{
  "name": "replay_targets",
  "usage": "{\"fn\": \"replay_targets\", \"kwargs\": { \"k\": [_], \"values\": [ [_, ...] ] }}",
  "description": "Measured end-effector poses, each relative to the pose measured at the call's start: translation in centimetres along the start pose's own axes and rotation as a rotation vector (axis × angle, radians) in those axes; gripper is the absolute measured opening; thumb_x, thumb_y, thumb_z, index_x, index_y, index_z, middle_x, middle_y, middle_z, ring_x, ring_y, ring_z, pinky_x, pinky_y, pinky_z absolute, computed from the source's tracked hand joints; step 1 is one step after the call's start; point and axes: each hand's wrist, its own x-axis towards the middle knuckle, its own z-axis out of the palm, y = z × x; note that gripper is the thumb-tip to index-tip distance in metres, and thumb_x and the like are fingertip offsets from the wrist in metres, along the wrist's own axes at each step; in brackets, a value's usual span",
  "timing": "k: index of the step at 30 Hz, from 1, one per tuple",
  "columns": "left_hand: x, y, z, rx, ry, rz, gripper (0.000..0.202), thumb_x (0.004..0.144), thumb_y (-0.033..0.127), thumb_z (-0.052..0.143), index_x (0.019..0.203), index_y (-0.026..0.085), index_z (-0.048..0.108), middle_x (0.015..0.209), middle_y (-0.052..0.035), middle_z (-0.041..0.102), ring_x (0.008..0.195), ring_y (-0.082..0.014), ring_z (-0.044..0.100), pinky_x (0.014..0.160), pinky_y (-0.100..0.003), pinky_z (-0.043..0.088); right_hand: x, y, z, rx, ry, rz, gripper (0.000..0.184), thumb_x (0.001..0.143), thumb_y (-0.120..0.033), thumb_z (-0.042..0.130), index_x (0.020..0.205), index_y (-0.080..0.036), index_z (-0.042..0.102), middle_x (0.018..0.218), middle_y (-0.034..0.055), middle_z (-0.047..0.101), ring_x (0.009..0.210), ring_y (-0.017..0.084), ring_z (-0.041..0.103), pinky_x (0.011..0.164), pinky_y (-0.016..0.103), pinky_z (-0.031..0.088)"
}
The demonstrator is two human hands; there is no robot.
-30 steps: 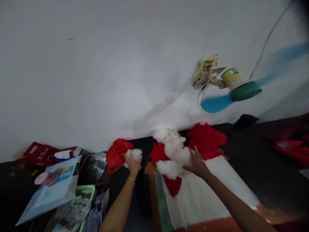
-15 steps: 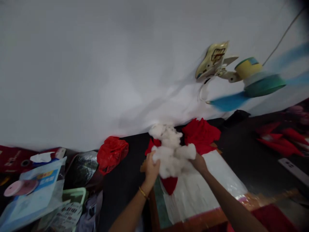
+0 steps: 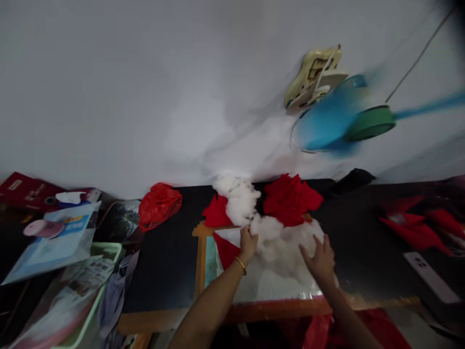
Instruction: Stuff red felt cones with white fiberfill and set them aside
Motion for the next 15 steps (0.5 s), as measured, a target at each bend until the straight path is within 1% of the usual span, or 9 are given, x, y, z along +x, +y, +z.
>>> {"fn": "replay_targets", "kwargs": {
  "k": [1, 3, 5, 6, 7, 9, 11, 13, 15],
  "values": [
    [0.2, -0.2, -0.2, 0.015, 0.01, -0.019, 0.026, 0.069, 0.008, 0.059, 0.094, 0.016, 0.062, 0.096, -0.0083, 0.065, 0.1, -0.025, 0.059, 0.096, -0.041, 0.043, -1.6, -1.2, 0.3, 0.009, 0.001, -0.105, 0.07, 0.086, -0.06, 0.043, 0.136, -0.011, 0.05, 0.157, 0.0241, 0.022, 0.139, 0.042, 0.033, 0.105, 0.06, 0.035],
    [0.2, -0.2, -0.6, 0.019, 0.008, -0.038, 0.014, 0.068, 0.01, 0.06, 0.08, 0.017, 0.062, 0.078, -0.0022, 0.063, 0.083, -0.0204, 0.06, 0.085, -0.036, 0.047, -4.6, -3.0, 1.3, -0.015, -0.09, -0.31, 0.058, 0.087, -0.051, 0.048, 0.137, -0.02, 0.05, 0.16, 0.017, 0.019, 0.144, 0.038, 0.026, 0.11, 0.061, 0.026],
    [-0.1, 0.0, -1.0, 0.002, 0.017, -0.04, 0.007, 0.07, 0.013, 0.061, 0.076, 0.017, 0.061, 0.069, 0.0009, 0.06, 0.075, -0.0174, 0.058, 0.076, -0.031, 0.047, -6.4, -3.6, 2.8, -0.064, -0.24, -0.494, 0.045, 0.089, -0.037, 0.049, 0.133, -0.031, 0.054, 0.159, 0.0088, 0.028, 0.145, 0.033, 0.025, 0.113, 0.062, 0.017],
    [-0.5, 0.2, -1.3, -0.013, 0.025, -0.036, 0.005, 0.071, 0.016, 0.061, 0.076, 0.018, 0.061, 0.068, 0.0014, 0.059, 0.072, -0.0165, 0.057, 0.073, -0.029, 0.047, -6.5, -3.4, 3.6, -0.101, -0.297, -0.54, 0.044, 0.088, -0.029, 0.048, 0.131, -0.033, 0.056, 0.157, 0.0069, 0.034, 0.145, 0.032, 0.027, 0.114, 0.063, 0.015],
    [-0.9, 0.3, -1.7, -0.031, 0.031, -0.03, 0.005, 0.073, 0.019, 0.062, 0.078, 0.018, 0.062, 0.069, 0.0015, 0.059, 0.071, -0.0158, 0.057, 0.07, -0.028, 0.047, -6.1, -3.0, 4.4, -0.139, -0.331, -0.551, 0.043, 0.088, -0.023, 0.046, 0.129, -0.033, 0.058, 0.155, 0.0069, 0.038, 0.143, 0.031, 0.03, 0.114, 0.063, 0.015],
    [-1.9, 0.5, -3.0, -0.069, 0.041, -0.012, 0.011, 0.074, 0.024, 0.064, 0.082, 0.017, 0.062, 0.073, 0.0003, 0.062, 0.072, -0.0154, 0.057, 0.069, -0.027, 0.047, -4.1, -1.9, 5.4, -0.203, -0.355, -0.51, 0.043, 0.087, -0.016, 0.043, 0.124, -0.026, 0.062, 0.152, 0.0104, 0.042, 0.141, 0.033, 0.035, 0.112, 0.062, 0.02],
    [-3.1, 0.6, -4.8, -0.109, 0.039, 0.008, 0.017, 0.074, 0.029, 0.066, 0.086, 0.017, 0.063, 0.08, -0.0019, 0.064, 0.075, -0.0157, 0.058, 0.07, -0.026, 0.047, -1.4, -1.3, 5.5, -0.217, -0.38, -0.488, 0.038, 0.086, -0.015, 0.044, 0.117, -0.023, 0.065, 0.151, 0.0117, 0.043, 0.139, 0.034, 0.037, 0.111, 0.062, 0.021],
    [-4.4, 0.6, -6.8, -0.15, 0.023, 0.021, 0.025, 0.075, 0.035, 0.067, 0.092, 0.016, 0.063, 0.087, -0.0046, 0.066, 0.077, -0.0164, 0.059, 0.071, -0.027, 0.047, 0.7, -1.8, 4.3, -0.196, -0.415, -0.471, 0.037, 0.085, -0.018, 0.048, 0.118, -0.023, 0.065, 0.149, 0.0131, 0.045, 0.138, 0.035, 0.038, 0.11, 0.063, 0.022],
    [-5.5, 0.6, -8.7, -0.19, -0.005, 0.029, 0.033, 0.077, 0.04, 0.065, 0.099, 0.016, 0.062, 0.093, -0.0068, 0.067, 0.079, -0.0169, 0.06, 0.072, -0.027, 0.048, 1.5, -3.4, 2.2, -0.118, -0.387, -0.444, 0.042, 0.083, -0.026, 0.056, 0.124, -0.022, 0.062, 0.15, 0.0149, 0.044, 0.138, 0.037, 0.036, 0.109, 0.065, 0.024]
  ]
}}
